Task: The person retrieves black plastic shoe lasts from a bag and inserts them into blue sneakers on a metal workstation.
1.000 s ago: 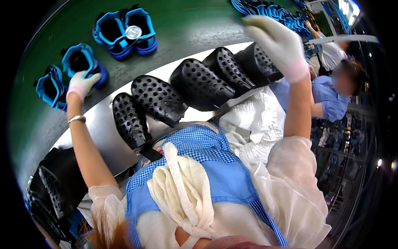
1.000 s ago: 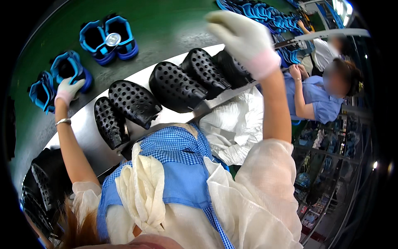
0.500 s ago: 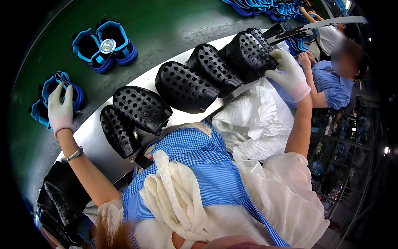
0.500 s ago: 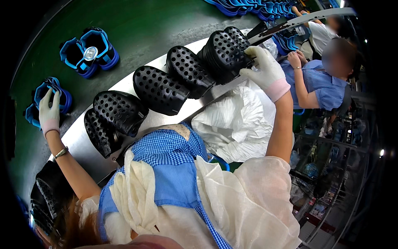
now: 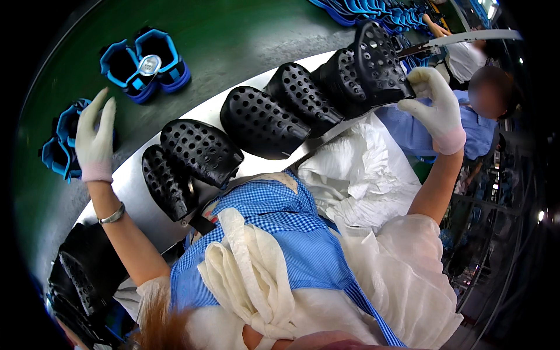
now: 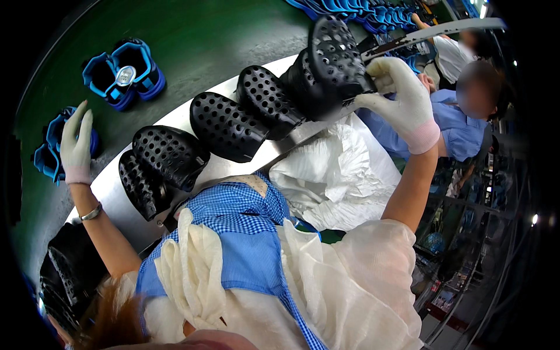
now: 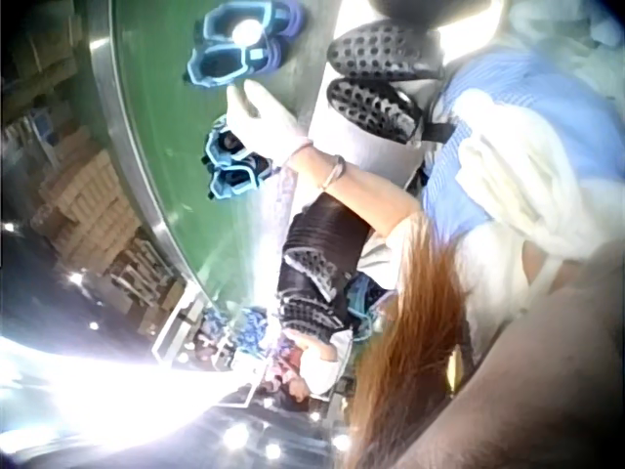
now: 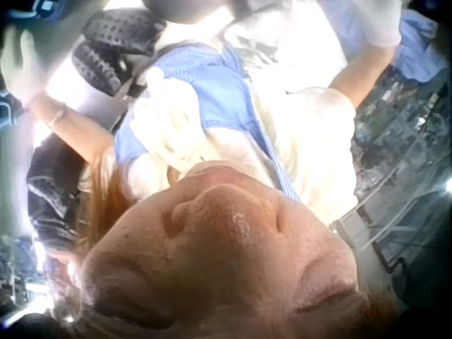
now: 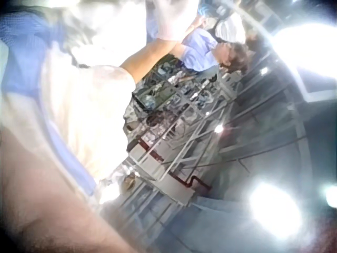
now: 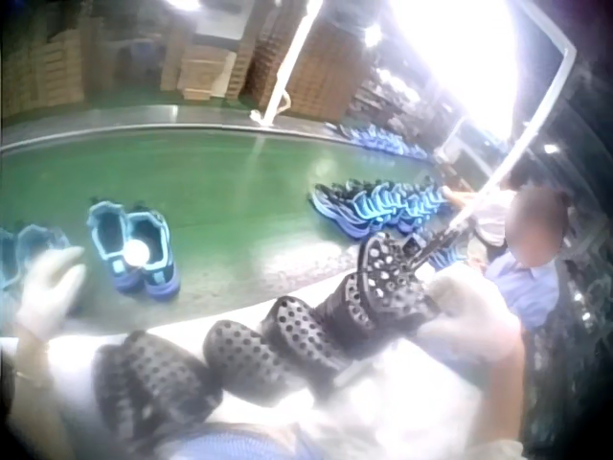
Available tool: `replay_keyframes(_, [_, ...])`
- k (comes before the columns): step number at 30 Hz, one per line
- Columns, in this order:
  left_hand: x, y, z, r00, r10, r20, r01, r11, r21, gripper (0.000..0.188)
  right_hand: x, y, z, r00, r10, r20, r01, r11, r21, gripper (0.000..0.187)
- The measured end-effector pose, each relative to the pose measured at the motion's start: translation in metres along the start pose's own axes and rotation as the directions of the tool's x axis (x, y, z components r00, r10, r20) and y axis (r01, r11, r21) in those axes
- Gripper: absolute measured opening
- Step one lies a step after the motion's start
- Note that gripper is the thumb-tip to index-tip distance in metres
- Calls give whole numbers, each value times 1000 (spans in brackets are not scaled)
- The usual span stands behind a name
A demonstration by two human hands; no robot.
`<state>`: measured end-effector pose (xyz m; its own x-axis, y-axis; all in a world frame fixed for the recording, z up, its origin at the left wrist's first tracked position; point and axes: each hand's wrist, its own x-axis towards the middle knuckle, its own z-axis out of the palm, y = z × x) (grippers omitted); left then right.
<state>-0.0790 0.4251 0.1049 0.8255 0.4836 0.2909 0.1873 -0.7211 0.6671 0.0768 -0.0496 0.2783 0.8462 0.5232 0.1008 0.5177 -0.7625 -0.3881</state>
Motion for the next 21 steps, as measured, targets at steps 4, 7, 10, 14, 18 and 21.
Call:
replay_keyframes(4, [-4,50,13,971,-76,228,208,739,-641,43,32,-63,34,943,-321,88,300,935,190,48])
replay_keyframes(7, [-12,68,17,924,82,373,351,199,-915,54,60,-127,71,779,-600,183,548,793,266,45])
replay_keyframes(10, [-25,79,11,941,86,327,332,-53,-942,51,71,-174,112,723,-647,243,544,749,378,41])
replay_keyframes(14, [-31,47,2,954,-86,288,252,-293,-922,50,85,-212,165,786,-569,242,360,739,569,42])
replay_keyframes(18, [-37,24,3,909,-362,209,126,-239,-963,36,94,-235,198,739,-600,306,492,791,364,46])
replay_keyframes(21, [-38,5,7,864,-470,183,80,-230,-970,32,95,-246,219,724,-567,394,487,824,290,51])
